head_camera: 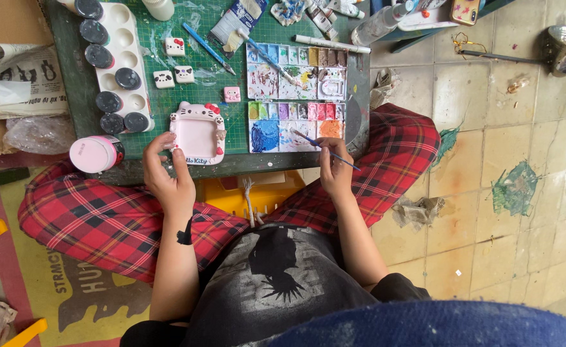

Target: The person sits at a low workbench painting small figurines with brushes, dipping the brush into a watercolor palette and water cups. They open a jar of white paint, load the brush, dab paint onto the figurines and a Hello Kitty-shaped tray, and continue painting different colors across the session.

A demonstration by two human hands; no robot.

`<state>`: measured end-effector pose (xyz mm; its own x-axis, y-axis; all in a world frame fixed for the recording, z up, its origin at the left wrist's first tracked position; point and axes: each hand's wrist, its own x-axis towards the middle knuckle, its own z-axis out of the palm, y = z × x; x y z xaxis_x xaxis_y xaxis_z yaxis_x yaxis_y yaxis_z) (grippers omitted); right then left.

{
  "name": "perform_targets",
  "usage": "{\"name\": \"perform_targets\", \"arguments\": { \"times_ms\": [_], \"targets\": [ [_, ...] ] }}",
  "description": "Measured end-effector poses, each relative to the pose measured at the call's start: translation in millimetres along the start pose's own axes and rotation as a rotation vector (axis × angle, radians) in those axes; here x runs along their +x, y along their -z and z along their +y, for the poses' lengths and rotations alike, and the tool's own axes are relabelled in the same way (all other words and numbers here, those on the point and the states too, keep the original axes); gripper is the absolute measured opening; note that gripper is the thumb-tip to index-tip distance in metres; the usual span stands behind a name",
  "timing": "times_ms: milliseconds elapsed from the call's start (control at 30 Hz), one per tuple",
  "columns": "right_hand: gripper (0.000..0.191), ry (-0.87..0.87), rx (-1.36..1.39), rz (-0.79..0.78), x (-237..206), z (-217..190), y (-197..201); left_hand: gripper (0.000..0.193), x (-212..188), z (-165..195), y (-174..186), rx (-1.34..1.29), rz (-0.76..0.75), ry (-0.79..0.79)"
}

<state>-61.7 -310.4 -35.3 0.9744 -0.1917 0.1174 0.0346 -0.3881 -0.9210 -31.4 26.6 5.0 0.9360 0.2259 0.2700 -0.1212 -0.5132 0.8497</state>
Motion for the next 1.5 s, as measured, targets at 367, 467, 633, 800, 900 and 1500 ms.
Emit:
{"name": "perform_targets", "arguments": {
  "times_ms": [367, 467, 633, 800, 900, 1500],
  "targets": [
    [0.007, -0.074, -0.032, -0.011, -4, 4, 2, 0.024, -1, -1, 1, 0.004, 0.002, -0.015],
    [0.006, -0.013, -0.048, 0.023, -5, 7, 4, 0.023, -1, -1, 0, 0.008, -0.001, -0.002],
    [0.010, -0.013, 0.160, 0.096, -4, 17, 3, 0.023, -1, -1, 0, 0.008, 0.001, -0.004],
    [0.014, -0.368, 0.533, 0.186, 5, 26, 4, 0.025, -1, -2, 1, 0.012, 0.012, 0.002],
    [0.012, -0.474, 0.678, 0.180, 6, 26, 3, 0.025, 0, -3, 1, 0.007, 0.025, 0.003],
    [0.018, -0.430, 0.553, 0.224, 12, 36, 6, 0.024, -1, -5, -1, -0.011, 0.025, 0.020]
  ]
}}
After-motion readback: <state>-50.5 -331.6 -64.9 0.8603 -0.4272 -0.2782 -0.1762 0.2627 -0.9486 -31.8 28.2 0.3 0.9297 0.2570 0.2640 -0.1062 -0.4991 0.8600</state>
